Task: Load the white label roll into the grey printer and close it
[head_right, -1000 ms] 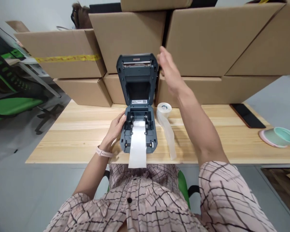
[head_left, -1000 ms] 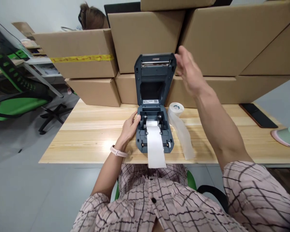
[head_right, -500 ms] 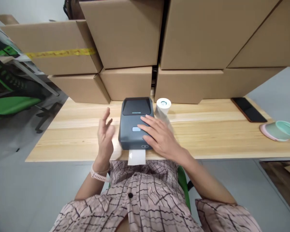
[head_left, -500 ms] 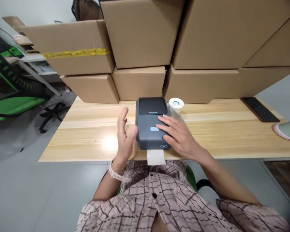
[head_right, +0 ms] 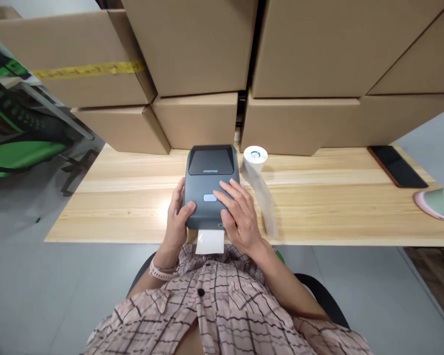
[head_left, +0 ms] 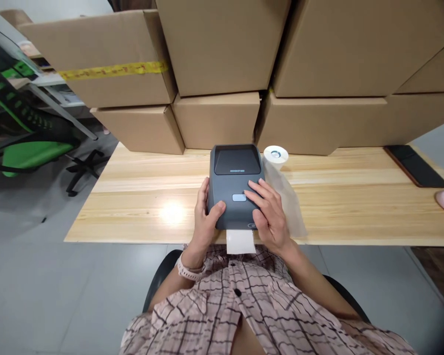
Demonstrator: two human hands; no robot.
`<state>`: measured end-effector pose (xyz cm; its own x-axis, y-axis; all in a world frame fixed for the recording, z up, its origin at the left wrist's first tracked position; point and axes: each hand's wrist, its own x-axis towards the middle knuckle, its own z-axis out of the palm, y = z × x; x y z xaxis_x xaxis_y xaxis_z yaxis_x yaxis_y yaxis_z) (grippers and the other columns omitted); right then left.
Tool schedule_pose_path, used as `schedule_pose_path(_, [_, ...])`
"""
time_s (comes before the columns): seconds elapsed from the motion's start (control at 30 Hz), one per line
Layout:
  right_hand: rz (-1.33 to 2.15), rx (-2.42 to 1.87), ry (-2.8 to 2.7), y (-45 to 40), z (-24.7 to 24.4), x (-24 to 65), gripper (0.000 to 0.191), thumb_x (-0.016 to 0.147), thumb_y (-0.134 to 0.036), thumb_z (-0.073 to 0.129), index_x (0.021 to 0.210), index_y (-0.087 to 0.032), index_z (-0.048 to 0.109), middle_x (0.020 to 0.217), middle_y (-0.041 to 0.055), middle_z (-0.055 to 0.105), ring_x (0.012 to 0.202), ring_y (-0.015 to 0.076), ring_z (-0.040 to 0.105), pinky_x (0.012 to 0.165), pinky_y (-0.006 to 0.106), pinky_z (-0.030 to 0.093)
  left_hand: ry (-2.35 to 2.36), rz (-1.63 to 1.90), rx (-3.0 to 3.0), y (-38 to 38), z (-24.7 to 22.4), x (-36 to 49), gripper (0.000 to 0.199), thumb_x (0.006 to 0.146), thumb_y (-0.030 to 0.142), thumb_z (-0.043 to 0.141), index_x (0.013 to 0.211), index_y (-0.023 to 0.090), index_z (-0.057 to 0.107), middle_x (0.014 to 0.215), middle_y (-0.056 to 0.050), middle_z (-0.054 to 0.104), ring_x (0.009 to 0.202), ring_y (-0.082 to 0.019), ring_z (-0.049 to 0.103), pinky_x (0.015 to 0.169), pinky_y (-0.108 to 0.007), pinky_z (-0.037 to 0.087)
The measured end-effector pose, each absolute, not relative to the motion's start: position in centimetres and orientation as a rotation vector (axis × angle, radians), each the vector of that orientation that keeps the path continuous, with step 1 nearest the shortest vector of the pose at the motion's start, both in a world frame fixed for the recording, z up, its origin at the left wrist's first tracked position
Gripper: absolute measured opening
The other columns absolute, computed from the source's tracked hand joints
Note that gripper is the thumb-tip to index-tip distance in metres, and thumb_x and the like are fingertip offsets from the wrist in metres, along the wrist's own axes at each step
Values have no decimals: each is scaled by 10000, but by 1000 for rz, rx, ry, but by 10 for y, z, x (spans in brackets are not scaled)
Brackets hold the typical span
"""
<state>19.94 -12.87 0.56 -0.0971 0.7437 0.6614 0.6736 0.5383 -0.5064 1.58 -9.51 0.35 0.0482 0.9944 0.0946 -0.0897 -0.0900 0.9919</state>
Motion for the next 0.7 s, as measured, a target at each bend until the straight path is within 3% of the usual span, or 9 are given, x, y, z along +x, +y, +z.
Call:
schedule_pose_path(0.1, [77, -1161, -1796, -128, 3, 198, 467, 1026, -237, 409, 1468, -318, 539, 1506, 54, 602, 1483, 306, 476, 1185, 609, 424, 1246, 1494, 1290, -115, -4, 12, 505, 917, 459, 690, 1372, 271, 578, 1426, -91, 608, 1314, -250, 574, 1092, -382, 476])
schedule_pose_path(0.17, [89, -1156, -1787, -128, 4, 199, 462, 1023, -231, 417, 1459, -315, 543, 1501, 55, 605, 1481, 305, 478, 1183, 604, 426, 1352, 1698, 1258, -134, -13, 7, 229, 936, 462, 657, 995, 243, 694, 998, -42, 702, 932, -188, 649, 834, -316, 524])
schedule_pose_path(0.23, [99, -1144, -1777, -128, 4, 199, 455, 1020, -222, 427, 1448, -313, 550, 1494, 55, 610, 1480, 302, 477, 1182, 596, 424, 1297, 1512, 1196, -150, -18, 3, 440, 965, 484, 591, 620, 211, 592, 631, -11, 591, 619, -145, 547, 617, -286, 449])
schedule_pose_path(0.3, [92, -1124, -1766, -127, 3, 199, 445, 1015, -213, 437, 1431, -310, 564, 1483, 54, 618, 1475, 300, 481, 1181, 592, 421, 1120, 1082, 1107, -157, -16, 1, 591, 940, 582, 568, 491, 200, 527, 485, -13, 523, 472, -121, 461, 499, -278, 355])
schedule_pose_path(0.37, [75, -1112, -1759, -127, 3, 198, 440, 1014, -213, 438, 1421, -309, 573, 1474, 54, 625, 1465, 303, 489, 1175, 592, 422, 925, 711, 971, -156, -8, 2, 596, 847, 672, 634, 519, 176, 594, 470, -25, 556, 401, -102, 437, 435, -261, 280])
schedule_pose_path(0.47, [67, -1119, -1761, -126, 1, 198, 443, 1020, -227, 428, 1433, -318, 561, 1472, 51, 625, 1460, 309, 495, 1167, 599, 425, 814, 527, 838, -148, 4, 4, 537, 744, 668, 753, 640, 148, 670, 531, -28, 635, 340, -66, 404, 395, -232, 216])
schedule_pose_path(0.6, [47, -1155, -1829, -129, 8, 201, 415, 1041, -249, 417, 1422, -320, 567, 1493, 58, 607, 1470, 295, 481, 1173, 580, 418, 905, 536, 1040, -144, 4, 0, 512, 817, 642, 724, 661, 156, 682, 576, -36, 672, 389, -74, 435, 428, -228, 294])
schedule_pose_path(0.7, [-52, -1233, -1990, -131, 23, 207, 357, 1072, -362, 432, 1386, -318, 596, 1504, 65, 608, 1457, 300, 493, 1217, 608, 330, 1010, 590, 1319, -146, 0, -6, 473, 917, 566, 657, 666, 167, 688, 600, -20, 648, 515, -100, 483, 527, -239, 353])
